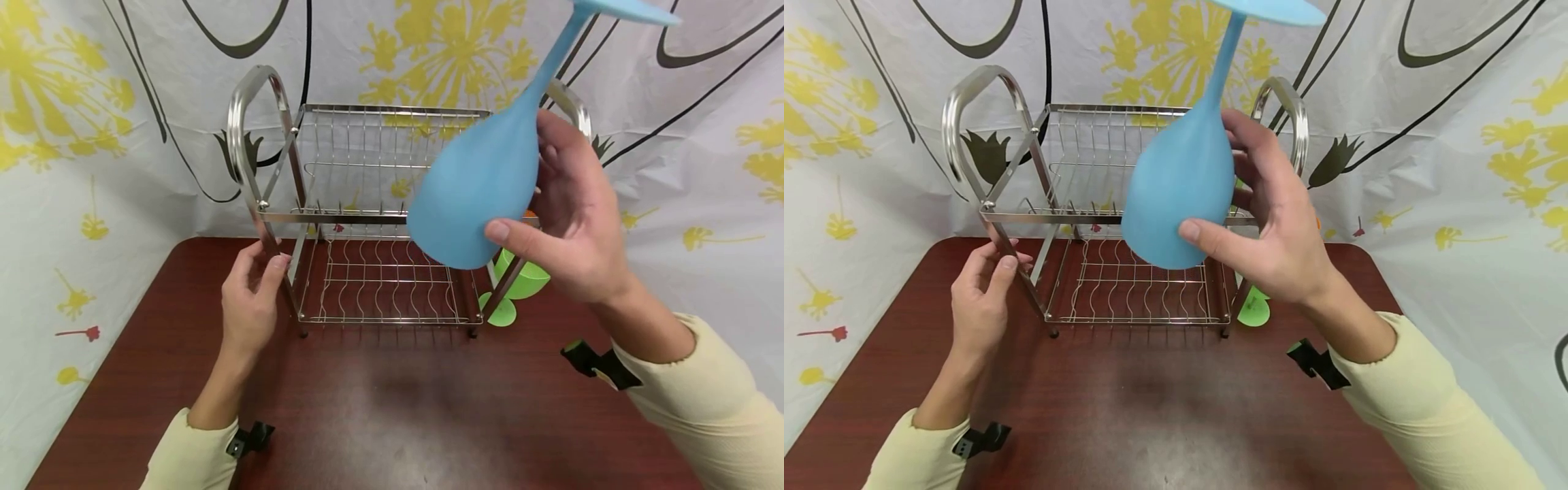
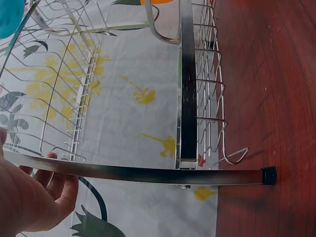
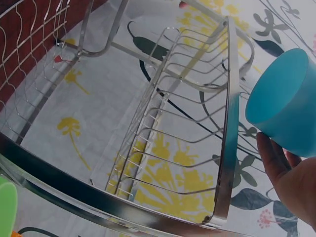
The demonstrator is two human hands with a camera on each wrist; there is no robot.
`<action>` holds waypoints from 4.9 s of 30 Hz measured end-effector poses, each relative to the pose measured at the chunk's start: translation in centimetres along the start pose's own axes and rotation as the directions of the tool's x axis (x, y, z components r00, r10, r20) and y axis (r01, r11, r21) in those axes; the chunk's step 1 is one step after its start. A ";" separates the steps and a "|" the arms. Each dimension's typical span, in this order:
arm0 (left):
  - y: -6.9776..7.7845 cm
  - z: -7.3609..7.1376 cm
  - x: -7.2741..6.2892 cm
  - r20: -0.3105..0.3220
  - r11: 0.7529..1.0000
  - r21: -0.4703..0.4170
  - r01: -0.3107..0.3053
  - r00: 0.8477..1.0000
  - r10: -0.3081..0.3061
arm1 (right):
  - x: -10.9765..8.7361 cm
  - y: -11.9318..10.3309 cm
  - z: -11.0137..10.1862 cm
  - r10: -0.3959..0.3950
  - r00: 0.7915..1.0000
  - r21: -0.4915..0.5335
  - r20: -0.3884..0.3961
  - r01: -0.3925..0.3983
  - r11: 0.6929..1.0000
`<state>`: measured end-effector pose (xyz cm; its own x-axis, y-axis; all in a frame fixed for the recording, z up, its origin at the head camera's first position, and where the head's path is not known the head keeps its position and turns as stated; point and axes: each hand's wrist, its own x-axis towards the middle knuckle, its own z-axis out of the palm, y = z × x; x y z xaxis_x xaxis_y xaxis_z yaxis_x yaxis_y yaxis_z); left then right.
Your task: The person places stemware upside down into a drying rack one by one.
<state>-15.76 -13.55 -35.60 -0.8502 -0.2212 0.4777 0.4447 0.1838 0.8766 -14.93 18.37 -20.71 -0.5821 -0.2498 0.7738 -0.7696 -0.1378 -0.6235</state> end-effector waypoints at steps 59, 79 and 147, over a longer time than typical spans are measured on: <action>-1.3 -0.3 0.8 -0.032 0.994 0.104 -0.030 0.999 0.033 | 6.9 5.2 -0.4 0.593 0.730 -0.707 -0.338 -0.613 0.352; -1.6 -0.2 0.9 -0.025 0.997 0.067 -0.044 0.999 0.046 | 7.1 6.2 -0.7 0.688 0.667 -0.779 -0.286 -0.580 0.238; -1.0 -0.3 0.3 -0.027 0.992 0.119 -0.032 0.999 0.035 | 2.6 -2.3 -0.2 0.557 0.788 -0.800 -0.261 -0.500 0.333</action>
<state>-16.38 -14.08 -36.35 -0.8263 -0.2401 0.5096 0.4346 0.3037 0.8479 -14.74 18.27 -17.25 -0.9562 -0.0240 0.2917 -0.1752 0.8453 -0.5047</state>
